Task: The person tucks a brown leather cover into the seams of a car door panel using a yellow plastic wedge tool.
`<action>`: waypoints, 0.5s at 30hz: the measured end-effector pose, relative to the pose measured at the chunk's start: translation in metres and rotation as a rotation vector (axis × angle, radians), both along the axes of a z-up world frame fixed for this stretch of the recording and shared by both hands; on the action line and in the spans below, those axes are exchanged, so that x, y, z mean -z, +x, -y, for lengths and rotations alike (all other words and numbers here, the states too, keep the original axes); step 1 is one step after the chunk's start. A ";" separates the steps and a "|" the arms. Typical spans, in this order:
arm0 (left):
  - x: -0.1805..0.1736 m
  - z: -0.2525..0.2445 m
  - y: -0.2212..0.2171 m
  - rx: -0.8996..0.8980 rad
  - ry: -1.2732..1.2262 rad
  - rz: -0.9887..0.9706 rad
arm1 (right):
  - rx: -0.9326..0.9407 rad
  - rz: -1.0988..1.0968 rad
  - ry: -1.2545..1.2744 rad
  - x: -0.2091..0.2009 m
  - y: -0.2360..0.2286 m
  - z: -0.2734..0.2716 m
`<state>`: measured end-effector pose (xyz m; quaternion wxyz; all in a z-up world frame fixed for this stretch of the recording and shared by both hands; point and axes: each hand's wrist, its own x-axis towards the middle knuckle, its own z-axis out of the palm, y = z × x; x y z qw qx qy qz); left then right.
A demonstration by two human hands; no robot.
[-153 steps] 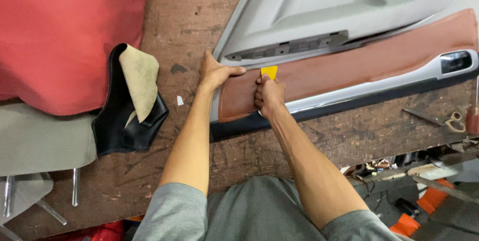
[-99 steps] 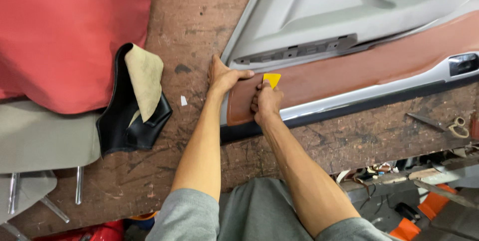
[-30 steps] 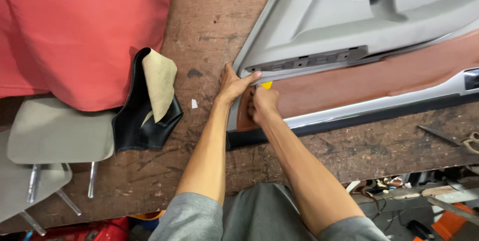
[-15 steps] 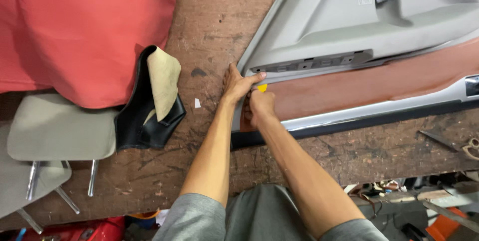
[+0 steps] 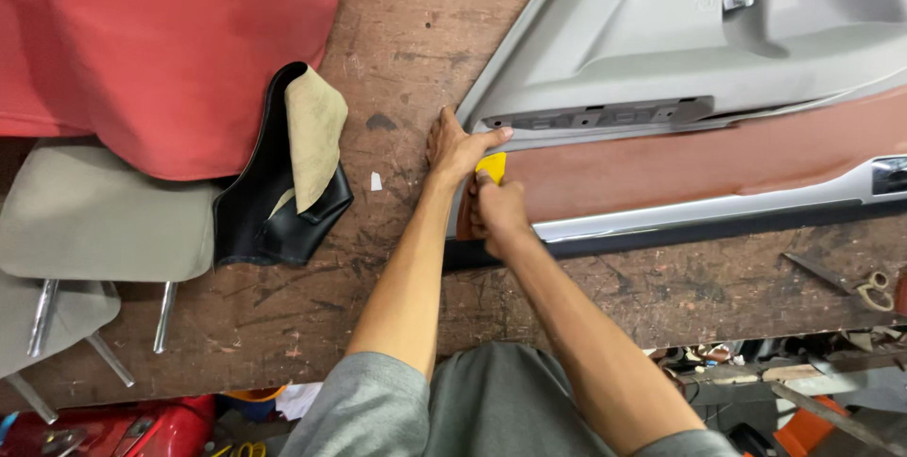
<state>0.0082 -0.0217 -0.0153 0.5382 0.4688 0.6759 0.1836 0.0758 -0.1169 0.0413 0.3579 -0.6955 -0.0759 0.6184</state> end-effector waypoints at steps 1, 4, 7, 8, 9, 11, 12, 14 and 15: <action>0.000 -0.001 0.000 0.009 0.006 0.000 | 0.011 0.010 0.024 0.001 -0.003 -0.001; 0.001 -0.002 -0.003 0.030 0.039 0.005 | -0.010 -0.033 0.068 0.000 0.000 0.005; -0.006 -0.008 -0.007 0.017 0.107 0.035 | -0.123 -0.129 0.060 -0.014 0.027 0.015; -0.008 -0.002 -0.009 0.019 0.114 0.050 | -0.127 -0.109 0.043 -0.017 0.029 0.026; -0.010 0.002 -0.010 0.021 0.121 0.064 | -0.130 -0.088 0.026 -0.018 0.031 0.033; -0.016 0.006 -0.015 0.022 0.119 -0.006 | -0.172 -0.041 0.041 -0.018 0.031 0.033; -0.018 0.009 -0.018 0.026 0.115 -0.044 | -0.189 -0.021 0.047 -0.018 0.030 0.032; -0.019 0.020 -0.034 0.071 0.036 -0.134 | -0.233 0.000 0.044 -0.018 0.027 0.029; -0.019 0.025 -0.043 0.092 -0.002 -0.176 | -0.255 0.013 0.043 -0.019 0.025 0.027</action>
